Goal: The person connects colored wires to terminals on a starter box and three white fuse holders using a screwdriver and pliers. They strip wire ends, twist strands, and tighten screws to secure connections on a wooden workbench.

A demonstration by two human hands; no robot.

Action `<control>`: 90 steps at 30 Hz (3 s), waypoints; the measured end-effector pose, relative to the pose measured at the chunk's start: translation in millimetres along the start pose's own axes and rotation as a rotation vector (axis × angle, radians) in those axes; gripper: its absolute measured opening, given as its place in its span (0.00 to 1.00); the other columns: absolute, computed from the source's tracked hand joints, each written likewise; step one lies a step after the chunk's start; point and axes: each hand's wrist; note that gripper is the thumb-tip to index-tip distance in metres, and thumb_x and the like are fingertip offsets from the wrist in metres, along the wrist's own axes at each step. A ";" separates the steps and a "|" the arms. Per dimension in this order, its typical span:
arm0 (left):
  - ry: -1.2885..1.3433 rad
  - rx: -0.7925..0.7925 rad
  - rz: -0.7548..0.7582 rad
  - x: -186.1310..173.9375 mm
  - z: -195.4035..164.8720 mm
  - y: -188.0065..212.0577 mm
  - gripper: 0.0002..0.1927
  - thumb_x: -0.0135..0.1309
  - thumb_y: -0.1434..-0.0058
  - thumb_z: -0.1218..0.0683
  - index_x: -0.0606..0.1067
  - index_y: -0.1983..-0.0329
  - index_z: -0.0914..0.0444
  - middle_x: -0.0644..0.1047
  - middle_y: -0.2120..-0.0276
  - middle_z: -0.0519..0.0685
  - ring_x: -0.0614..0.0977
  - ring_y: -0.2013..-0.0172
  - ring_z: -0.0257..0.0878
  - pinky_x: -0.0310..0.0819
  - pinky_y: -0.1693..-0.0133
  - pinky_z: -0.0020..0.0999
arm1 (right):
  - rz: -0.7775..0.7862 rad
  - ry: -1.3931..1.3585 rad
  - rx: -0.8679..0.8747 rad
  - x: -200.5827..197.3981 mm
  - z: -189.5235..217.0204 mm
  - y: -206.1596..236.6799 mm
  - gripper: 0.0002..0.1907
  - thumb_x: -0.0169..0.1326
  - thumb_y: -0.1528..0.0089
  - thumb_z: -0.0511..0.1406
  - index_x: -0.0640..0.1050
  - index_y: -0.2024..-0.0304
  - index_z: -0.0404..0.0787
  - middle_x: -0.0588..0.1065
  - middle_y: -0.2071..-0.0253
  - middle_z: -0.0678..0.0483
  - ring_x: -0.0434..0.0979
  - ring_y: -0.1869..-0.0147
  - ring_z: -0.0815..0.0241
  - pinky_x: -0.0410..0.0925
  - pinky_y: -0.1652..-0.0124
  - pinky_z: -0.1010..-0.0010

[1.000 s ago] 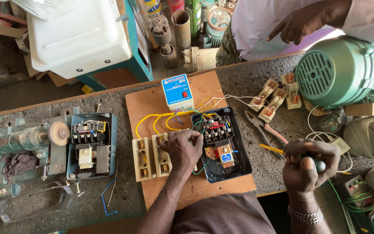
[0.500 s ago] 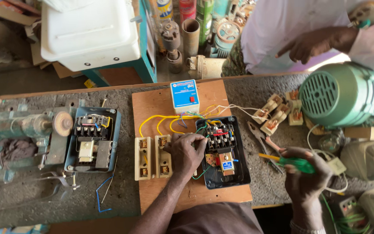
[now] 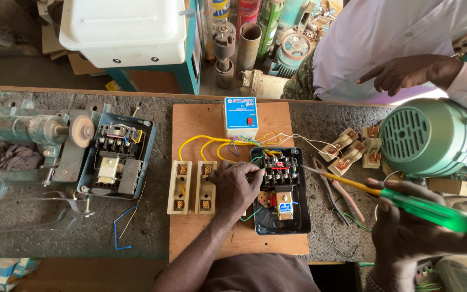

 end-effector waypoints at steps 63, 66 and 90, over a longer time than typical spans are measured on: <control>-0.009 0.111 -0.111 6.1 4.2 -0.2 0.11 0.64 0.42 0.46 0.79 0.73 0.55 0.80 0.74 0.41 0.74 0.64 0.41 0.52 0.55 0.51 | -0.087 0.485 -0.369 75.8 16.3 -32.1 0.51 0.78 0.48 0.32 0.56 0.34 0.36 0.58 0.44 0.46 0.68 0.50 0.45 0.74 0.59 0.59; -0.014 0.075 -0.073 6.9 4.4 -0.3 0.10 0.65 0.43 0.46 0.80 0.73 0.54 0.80 0.75 0.41 0.74 0.64 0.42 0.52 0.57 0.50 | 0.032 0.300 -0.373 82.6 29.2 -47.3 0.48 0.79 0.43 0.32 0.59 0.33 0.37 0.73 0.54 0.47 0.75 0.59 0.57 0.70 0.67 0.67; 0.000 0.038 -0.027 9.0 14.1 6.1 0.11 0.64 0.40 0.44 0.81 0.72 0.53 0.79 0.74 0.39 0.73 0.62 0.41 0.52 0.53 0.54 | 0.335 0.257 -0.388 102.7 70.8 -118.3 0.35 0.73 0.40 0.41 0.69 0.40 0.31 0.78 0.53 0.42 0.83 0.54 0.52 0.76 0.54 0.69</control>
Point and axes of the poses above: each hand's wrist, its own y-axis away from the middle knuckle, its own x-axis out of the palm, z = x × y
